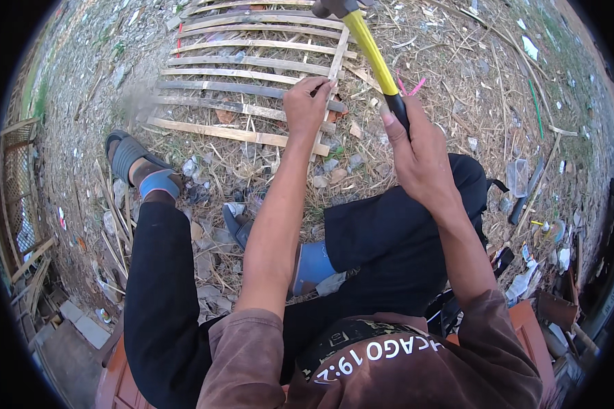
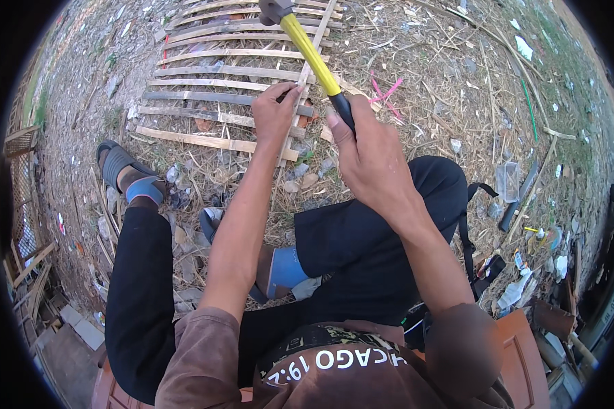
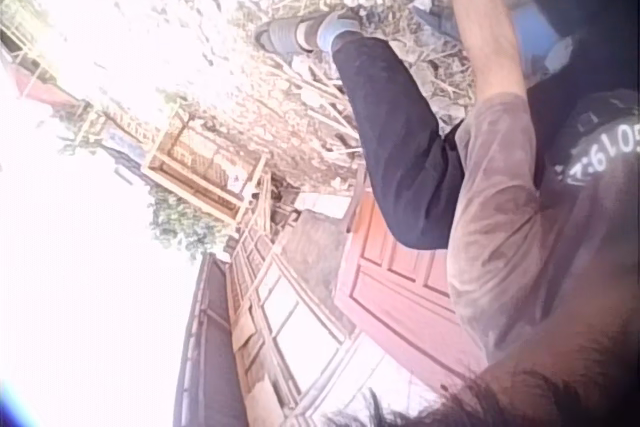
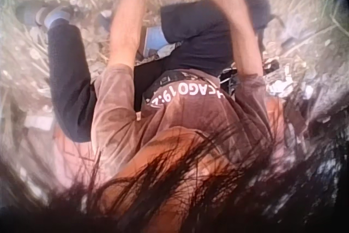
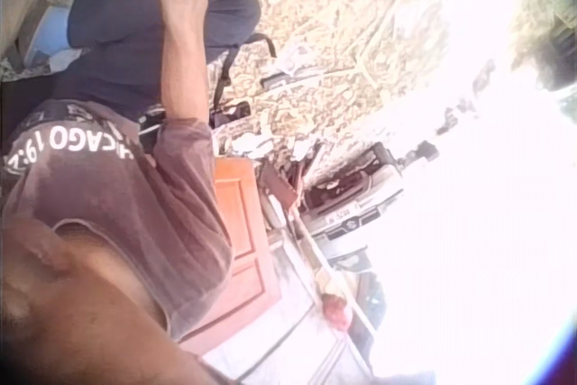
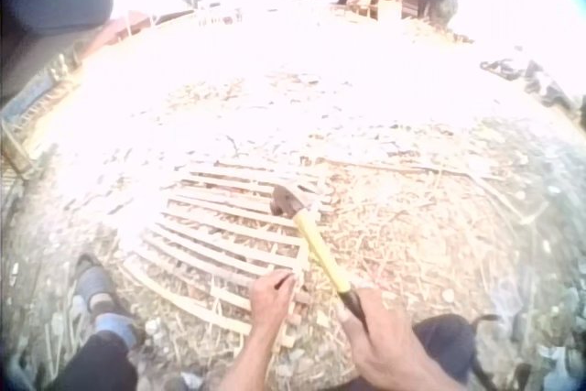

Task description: The person constructs a bamboo lattice by placing thin bamboo strips across a wooden frame and hammering small nails into each intersection by hand.

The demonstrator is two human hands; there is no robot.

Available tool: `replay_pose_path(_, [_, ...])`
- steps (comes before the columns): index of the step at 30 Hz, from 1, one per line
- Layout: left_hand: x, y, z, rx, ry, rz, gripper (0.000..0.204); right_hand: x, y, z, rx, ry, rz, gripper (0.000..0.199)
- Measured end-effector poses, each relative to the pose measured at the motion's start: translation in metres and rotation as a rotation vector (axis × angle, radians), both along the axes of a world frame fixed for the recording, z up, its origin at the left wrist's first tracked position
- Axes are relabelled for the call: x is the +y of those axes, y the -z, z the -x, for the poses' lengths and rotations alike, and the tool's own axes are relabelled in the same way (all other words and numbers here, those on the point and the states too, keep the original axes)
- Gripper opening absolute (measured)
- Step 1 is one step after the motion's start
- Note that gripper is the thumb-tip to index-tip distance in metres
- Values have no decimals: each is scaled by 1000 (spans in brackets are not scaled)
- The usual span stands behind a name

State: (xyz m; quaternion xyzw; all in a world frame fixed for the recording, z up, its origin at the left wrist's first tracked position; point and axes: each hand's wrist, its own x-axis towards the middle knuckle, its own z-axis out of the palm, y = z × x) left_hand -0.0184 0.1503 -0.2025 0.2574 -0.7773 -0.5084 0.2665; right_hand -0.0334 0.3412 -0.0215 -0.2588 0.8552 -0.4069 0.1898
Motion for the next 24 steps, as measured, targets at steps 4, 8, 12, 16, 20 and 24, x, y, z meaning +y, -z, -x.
replay_pose_path(4, [9, -5, 6, 19, 10, 11, 20, 17, 46, -3, 61, 3, -42, 19])
replay_pose_path(8, [3, 1, 3, 16, 14, 41, 20, 15, 50, 6, 24, 1, -148, 20])
replay_pose_path(12, [-2, 0, 2, -8, 11, 77, 20, 8, 32, 4, 7, 26, -43, 21])
replay_pose_path(16, [4, 1, 7, 22, -16, 54, 18, 14, 58, 3, 28, -29, -162, 23])
replay_pose_path(20, [4, -1, 6, -1, -18, 39, 16, 5, 44, 10, 46, -56, -128, 22])
replay_pose_path(24, [2, 5, 3, 20, -21, 62, 15, -9, -9, 13, 103, -14, -5, 21])
